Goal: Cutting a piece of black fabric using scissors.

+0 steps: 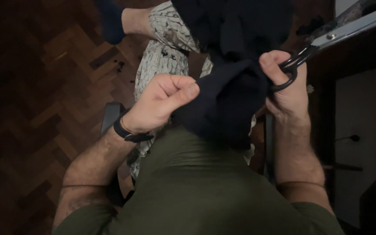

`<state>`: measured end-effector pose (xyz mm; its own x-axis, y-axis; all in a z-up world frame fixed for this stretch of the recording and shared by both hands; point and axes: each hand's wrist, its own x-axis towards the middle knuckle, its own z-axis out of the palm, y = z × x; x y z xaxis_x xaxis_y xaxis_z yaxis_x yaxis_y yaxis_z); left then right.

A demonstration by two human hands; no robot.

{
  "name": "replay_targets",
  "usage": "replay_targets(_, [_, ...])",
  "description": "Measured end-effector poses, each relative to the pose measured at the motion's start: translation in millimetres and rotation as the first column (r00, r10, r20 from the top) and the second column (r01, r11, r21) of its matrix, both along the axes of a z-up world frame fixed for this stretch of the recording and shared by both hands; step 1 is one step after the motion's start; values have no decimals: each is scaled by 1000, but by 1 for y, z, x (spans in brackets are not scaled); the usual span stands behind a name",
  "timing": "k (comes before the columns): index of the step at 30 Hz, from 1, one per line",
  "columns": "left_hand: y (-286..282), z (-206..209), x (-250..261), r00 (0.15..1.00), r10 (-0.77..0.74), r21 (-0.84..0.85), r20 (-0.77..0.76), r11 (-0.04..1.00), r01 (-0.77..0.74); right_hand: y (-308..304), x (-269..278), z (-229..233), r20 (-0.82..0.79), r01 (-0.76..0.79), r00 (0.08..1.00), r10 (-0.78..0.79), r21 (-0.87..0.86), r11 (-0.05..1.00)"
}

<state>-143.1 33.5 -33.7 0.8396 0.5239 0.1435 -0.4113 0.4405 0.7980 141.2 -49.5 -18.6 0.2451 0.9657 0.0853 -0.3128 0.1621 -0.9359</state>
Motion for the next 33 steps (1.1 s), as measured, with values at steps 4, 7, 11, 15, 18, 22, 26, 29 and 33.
replay_targets(4, [-3, 11, -4, 999, -15, 100, -35, 995, 19, -6, 1, 5, -48, 25, 999, -26, -7, 1000])
replay_targets(7, [-6, 20, -7, 998, -8, 147, -59, 989, 17, -10, -1, 11, -36, 43, 998, -44, -32, 999])
replay_targets(11, [-6, 29, -9, 998, -42, 199, -44, 979, 50, -8, -7, 26, -19, 22, 1000, -22, 16, 1000])
replay_targets(15, [-5, 36, -12, 994, -92, 195, 51, 977, 81, -6, -4, 23, -48, 12, 999, -8, 84, 996])
replay_targets(18, [-4, 44, -13, 992, -112, 167, 52, 981, 102, -6, -14, 35, -52, 93, 994, -94, -32, 995])
replay_targets(22, [-8, 58, 0, 944, 281, 556, -173, 819, -142, -7, -10, 18, 226, 97, 970, -93, -8, 995])
replay_targets(26, [-11, 65, 21, 785, 619, 852, 18, 401, -336, -5, -20, 16, 423, 49, 905, -36, -20, 999])
replay_targets(29, [-9, 65, 33, 722, 677, 930, 145, 156, -333, -1, -22, 13, 480, 6, 877, 9, -30, 1000])
replay_targets(33, [-7, 56, 31, 801, 597, 896, -41, 377, -235, -6, -20, 11, 502, 46, 863, -48, 16, 999])
